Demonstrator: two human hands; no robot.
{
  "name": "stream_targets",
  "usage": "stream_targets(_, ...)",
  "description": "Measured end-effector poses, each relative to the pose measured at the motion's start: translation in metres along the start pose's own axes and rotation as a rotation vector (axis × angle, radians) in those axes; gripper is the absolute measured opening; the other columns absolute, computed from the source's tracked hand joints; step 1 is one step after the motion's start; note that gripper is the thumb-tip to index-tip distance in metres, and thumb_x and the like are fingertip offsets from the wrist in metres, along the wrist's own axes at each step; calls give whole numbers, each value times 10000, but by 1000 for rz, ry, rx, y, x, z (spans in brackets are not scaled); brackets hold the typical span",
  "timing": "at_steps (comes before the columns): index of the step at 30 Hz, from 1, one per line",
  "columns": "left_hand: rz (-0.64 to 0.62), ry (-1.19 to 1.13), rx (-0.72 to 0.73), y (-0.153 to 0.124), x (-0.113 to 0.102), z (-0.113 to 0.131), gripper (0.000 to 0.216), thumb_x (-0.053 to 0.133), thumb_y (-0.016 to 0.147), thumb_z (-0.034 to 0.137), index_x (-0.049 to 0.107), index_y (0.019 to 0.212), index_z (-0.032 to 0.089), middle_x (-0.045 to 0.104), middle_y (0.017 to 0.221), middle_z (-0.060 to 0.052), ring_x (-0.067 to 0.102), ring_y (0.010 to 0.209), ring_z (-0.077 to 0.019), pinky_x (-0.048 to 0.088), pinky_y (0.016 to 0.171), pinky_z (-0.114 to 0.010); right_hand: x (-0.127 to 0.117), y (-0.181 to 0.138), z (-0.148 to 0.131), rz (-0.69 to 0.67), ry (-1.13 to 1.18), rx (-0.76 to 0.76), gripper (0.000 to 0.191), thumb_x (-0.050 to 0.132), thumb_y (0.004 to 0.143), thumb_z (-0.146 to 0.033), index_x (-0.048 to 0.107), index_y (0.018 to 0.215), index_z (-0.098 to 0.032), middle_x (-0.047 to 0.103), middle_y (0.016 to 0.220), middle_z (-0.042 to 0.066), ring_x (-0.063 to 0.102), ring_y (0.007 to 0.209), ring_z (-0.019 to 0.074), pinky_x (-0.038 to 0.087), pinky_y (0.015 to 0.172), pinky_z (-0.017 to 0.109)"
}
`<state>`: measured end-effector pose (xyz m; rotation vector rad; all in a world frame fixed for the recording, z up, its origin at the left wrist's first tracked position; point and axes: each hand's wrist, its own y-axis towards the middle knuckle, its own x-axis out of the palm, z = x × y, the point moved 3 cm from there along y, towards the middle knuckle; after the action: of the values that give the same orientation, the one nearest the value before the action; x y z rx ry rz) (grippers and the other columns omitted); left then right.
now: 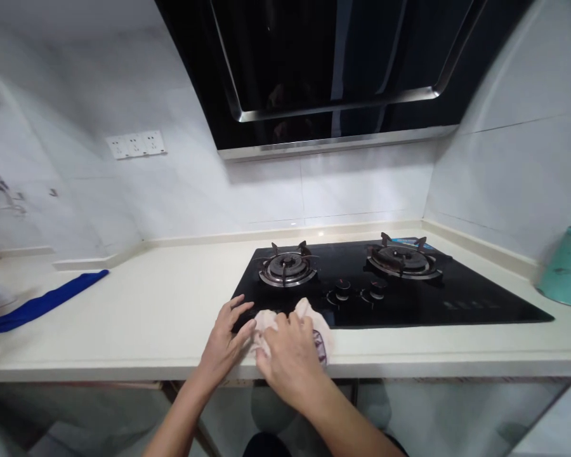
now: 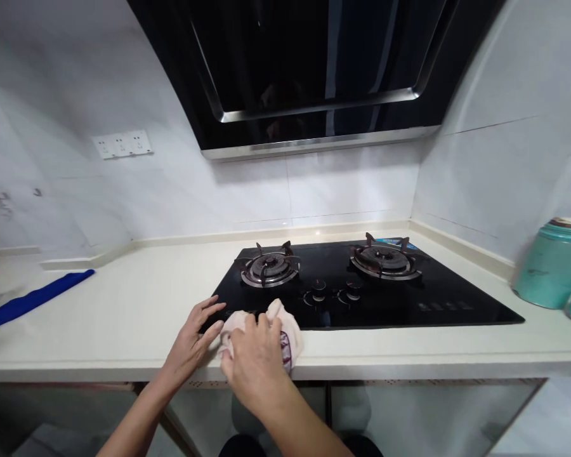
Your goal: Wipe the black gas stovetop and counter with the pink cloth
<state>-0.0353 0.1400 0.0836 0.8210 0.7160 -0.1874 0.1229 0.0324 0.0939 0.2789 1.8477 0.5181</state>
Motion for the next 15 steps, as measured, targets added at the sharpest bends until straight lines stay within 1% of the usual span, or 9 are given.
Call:
stream_targets(1,15,-26,0,-4,-2,7,430,507,1000,508,648,1329,270,550,1487,-106,509,1415,-294,433,1188,-511,2,2,-3,9,61,-27,304,593,938,-457,695,1125,-239,629,1172,128,542,1132,369,399,989,627)
stream_targets(3,31,-51,7,-15,-3,20,429,489,1018,480,617,1372,275,523,1524,-104,481,1443,-296,418,1201,-510,-1,1,2,24,241,-61,315,638,907,-435,680,1169,-264,606,1281,111,532,1214,349,391,1053,605)
stream_targets(5,21,-37,35,-25,-3,31,437,495,1024,463,594,1408,280,495,1558,-107,467,1455,-302,430,1192,-508,-14,-5,21,67,472,-70,334,656,883,-405,672,1195,-286,552,1406,94,517,1298,307,412,1093,530)
stream_targets(7,-21,-2,76,-31,-1,41,456,513,1024,468,575,1440,291,466,1587,-114,448,1469,-312,443,1179,-511,-34,-15,54,191,640,-28,288,601,909,-395,681,1161,-282,543,1428,89,533,1312,263,444,1092,453)
stream_targets(9,-58,44,112,-31,-1,53,494,556,1009,502,564,1461,303,426,1619,-119,409,1492,-332,426,1184,-536,-58,-32,97,399,612,90,239,554,939,-447,704,1007,-273,624,1294,92,582,1244,265,459,1072,451)
stream_targets(10,-68,68,124,-29,0,59,518,583,994,524,562,1466,310,400,1638,-119,380,1507,-345,406,1193,-555,-68,-42,119,459,570,139,259,549,938,-481,705,951,-276,657,1219,91,608,1193,271,471,1052,453)
stream_targets(12,-85,119,125,-21,2,73,583,640,953,567,557,1477,325,352,1669,-116,319,1534,-377,363,1206,-599,-83,-62,163,457,478,207,292,526,945,-518,694,888,-286,693,1106,77,651,1081,262,505,970,421)
stream_targets(13,-109,147,114,-17,6,80,633,673,922,593,550,1486,332,344,1674,-117,303,1537,-398,350,1201,-627,-87,-71,185,409,412,232,296,523,943,-533,693,890,-296,700,1089,67,660,1045,260,519,912,406)
stream_targets(15,-207,200,71,-9,20,93,748,760,828,640,559,1484,342,389,1649,-131,329,1512,-448,349,1166,-683,-90,-87,222,343,263,236,300,528,916,-559,696,883,-313,711,1051,55,676,978,268,522,878,421)
